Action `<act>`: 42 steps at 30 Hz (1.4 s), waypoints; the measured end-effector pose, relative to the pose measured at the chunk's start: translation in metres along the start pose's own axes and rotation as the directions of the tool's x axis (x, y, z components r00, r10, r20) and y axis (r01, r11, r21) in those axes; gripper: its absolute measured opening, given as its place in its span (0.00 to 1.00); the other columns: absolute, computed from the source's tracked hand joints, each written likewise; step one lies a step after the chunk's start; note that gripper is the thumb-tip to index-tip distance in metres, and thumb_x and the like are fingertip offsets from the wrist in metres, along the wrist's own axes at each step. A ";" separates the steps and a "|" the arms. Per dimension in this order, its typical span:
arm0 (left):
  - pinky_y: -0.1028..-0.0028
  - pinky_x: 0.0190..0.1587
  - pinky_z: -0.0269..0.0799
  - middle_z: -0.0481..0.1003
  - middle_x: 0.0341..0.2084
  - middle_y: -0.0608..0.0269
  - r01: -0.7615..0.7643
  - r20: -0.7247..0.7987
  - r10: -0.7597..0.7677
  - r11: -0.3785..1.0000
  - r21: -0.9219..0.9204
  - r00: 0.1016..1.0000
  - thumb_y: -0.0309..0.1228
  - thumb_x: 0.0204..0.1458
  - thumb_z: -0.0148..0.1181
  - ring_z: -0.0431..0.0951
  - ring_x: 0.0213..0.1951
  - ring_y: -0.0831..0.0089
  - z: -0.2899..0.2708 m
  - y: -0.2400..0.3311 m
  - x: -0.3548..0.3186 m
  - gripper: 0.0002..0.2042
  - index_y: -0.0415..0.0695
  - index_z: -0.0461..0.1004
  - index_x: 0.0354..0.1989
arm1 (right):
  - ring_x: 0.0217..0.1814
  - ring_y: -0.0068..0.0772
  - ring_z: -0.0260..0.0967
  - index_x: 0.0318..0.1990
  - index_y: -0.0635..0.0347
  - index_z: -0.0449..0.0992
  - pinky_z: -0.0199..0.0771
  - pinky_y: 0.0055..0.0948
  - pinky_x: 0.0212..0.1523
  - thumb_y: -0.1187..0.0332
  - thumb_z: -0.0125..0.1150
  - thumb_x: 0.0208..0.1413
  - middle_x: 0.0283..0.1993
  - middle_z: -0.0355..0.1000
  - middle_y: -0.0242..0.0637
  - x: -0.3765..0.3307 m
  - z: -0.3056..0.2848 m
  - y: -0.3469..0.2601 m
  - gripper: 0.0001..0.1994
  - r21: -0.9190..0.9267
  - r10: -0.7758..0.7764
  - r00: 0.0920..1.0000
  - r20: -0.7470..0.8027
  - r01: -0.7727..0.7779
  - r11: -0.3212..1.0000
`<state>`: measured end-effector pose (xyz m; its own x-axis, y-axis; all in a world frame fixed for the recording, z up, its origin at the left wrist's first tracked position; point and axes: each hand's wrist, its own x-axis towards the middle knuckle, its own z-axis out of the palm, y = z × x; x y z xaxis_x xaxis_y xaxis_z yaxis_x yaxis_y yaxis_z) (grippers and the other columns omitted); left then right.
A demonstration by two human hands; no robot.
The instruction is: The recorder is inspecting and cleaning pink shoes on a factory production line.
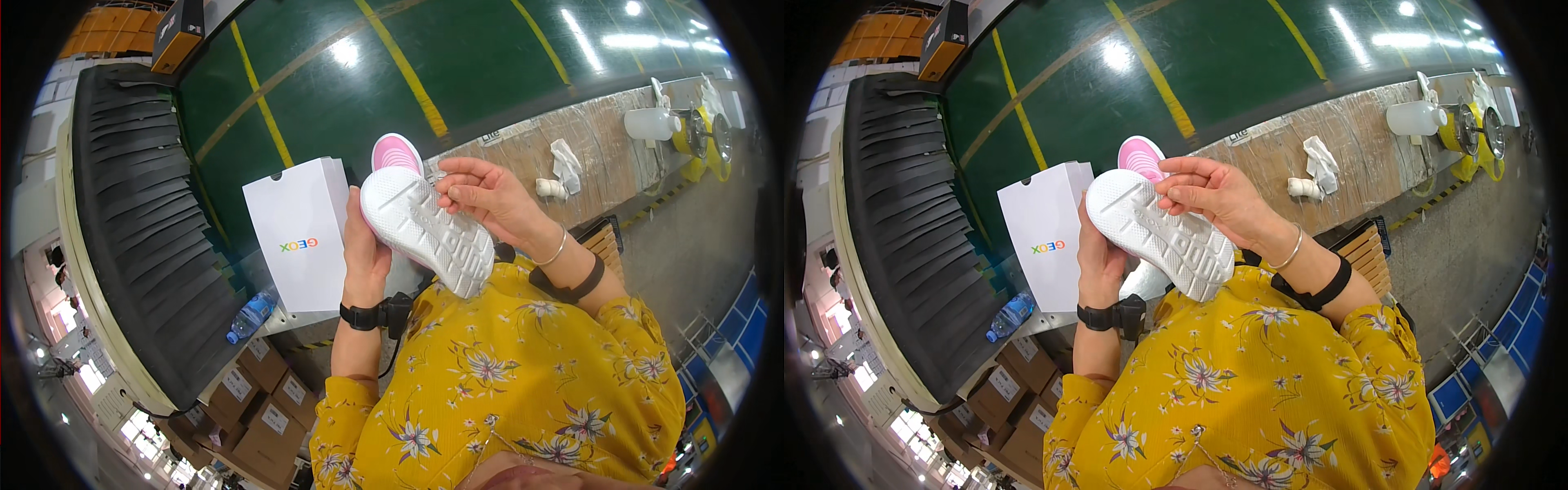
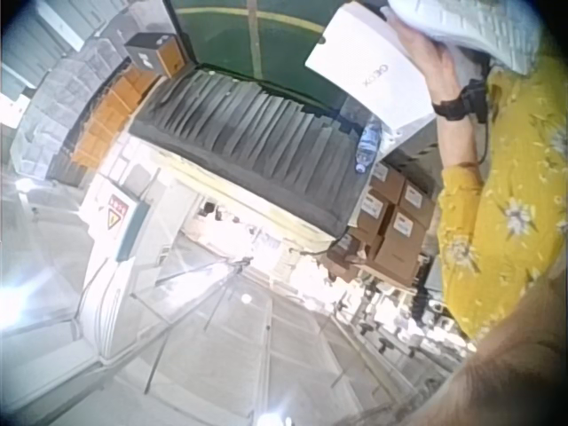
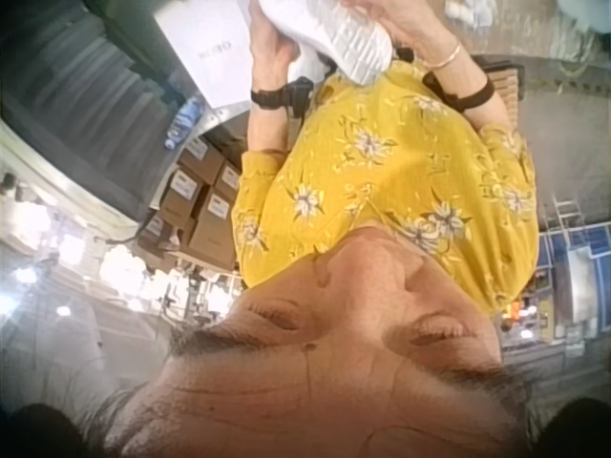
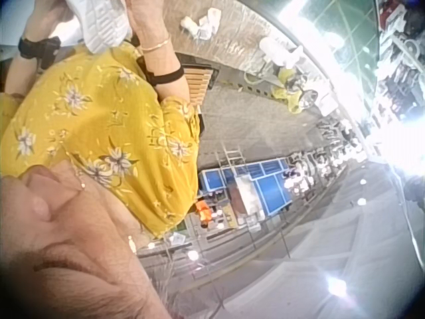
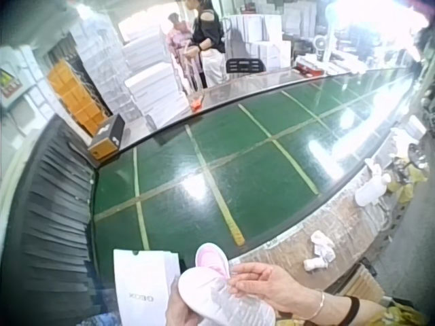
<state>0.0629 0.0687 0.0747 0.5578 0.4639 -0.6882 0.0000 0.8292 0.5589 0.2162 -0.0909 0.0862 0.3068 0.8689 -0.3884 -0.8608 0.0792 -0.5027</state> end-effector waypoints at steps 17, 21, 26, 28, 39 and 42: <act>0.65 0.57 0.72 0.75 0.50 0.59 0.015 0.000 -0.015 1.000 -0.006 1.000 0.48 0.67 0.41 0.76 0.53 0.66 0.003 0.001 0.002 0.22 0.42 0.69 0.56 | 0.60 0.33 0.70 0.66 0.66 0.60 0.65 0.27 0.64 0.74 0.46 0.67 0.59 0.71 0.44 0.006 -0.004 -0.019 0.21 -0.240 -0.171 0.985 -0.032 0.159 0.958; 0.65 0.57 0.73 0.75 0.50 0.58 0.031 -0.020 -0.032 0.999 -0.021 0.999 0.48 0.67 0.41 0.76 0.53 0.65 0.005 0.002 0.003 0.22 0.42 0.69 0.55 | 0.54 0.27 0.73 0.66 0.59 0.62 0.69 0.25 0.58 0.82 0.46 0.62 0.58 0.72 0.42 0.005 -0.015 -0.023 0.25 -0.844 -0.550 0.833 0.063 0.339 0.417; 0.65 0.57 0.72 0.75 0.51 0.58 0.048 -0.033 -0.049 0.998 -0.027 0.998 0.48 0.67 0.41 0.76 0.53 0.65 0.008 0.004 0.001 0.23 0.42 0.69 0.55 | 0.48 0.24 0.76 0.63 0.54 0.68 0.73 0.25 0.52 0.80 0.54 0.59 0.54 0.75 0.40 0.000 -0.007 -0.028 0.24 -0.837 -0.482 0.865 -0.137 0.159 0.523; 0.65 0.57 0.72 0.75 0.50 0.58 0.063 -0.037 -0.064 0.997 -0.036 0.997 0.49 0.67 0.41 0.76 0.53 0.65 0.008 0.004 0.002 0.23 0.42 0.70 0.55 | 0.49 0.28 0.76 0.60 0.56 0.71 0.73 0.27 0.52 0.80 0.60 0.55 0.50 0.77 0.39 0.001 -0.008 -0.025 0.24 -0.784 -0.452 0.866 -0.214 0.124 0.609; 0.65 0.58 0.67 0.74 0.52 0.54 0.010 -0.023 -0.009 1.000 0.024 1.000 0.49 0.67 0.38 0.74 0.54 0.64 0.014 0.003 0.004 0.27 0.36 0.68 0.57 | 0.54 0.39 0.71 0.51 0.53 0.77 0.68 0.37 0.55 0.82 0.60 0.46 0.46 0.76 0.35 -0.010 0.031 0.003 0.22 -0.805 -0.390 0.724 0.569 0.587 -0.085; 0.65 0.58 0.68 0.75 0.51 0.54 0.019 -0.043 -0.018 1.000 0.021 0.999 0.49 0.67 0.39 0.75 0.54 0.64 0.015 0.003 0.004 0.26 0.37 0.69 0.56 | 0.52 0.40 0.71 0.49 0.53 0.78 0.68 0.37 0.55 0.82 0.61 0.46 0.45 0.76 0.37 -0.011 0.030 0.006 0.21 -0.785 -0.360 0.710 0.605 0.608 -0.121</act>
<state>0.0774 0.0680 0.0805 0.5212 0.4624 -0.7174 0.0280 0.8308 0.5558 0.1954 -0.0857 0.1105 0.2820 0.8842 0.3723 0.6091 0.1349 -0.7815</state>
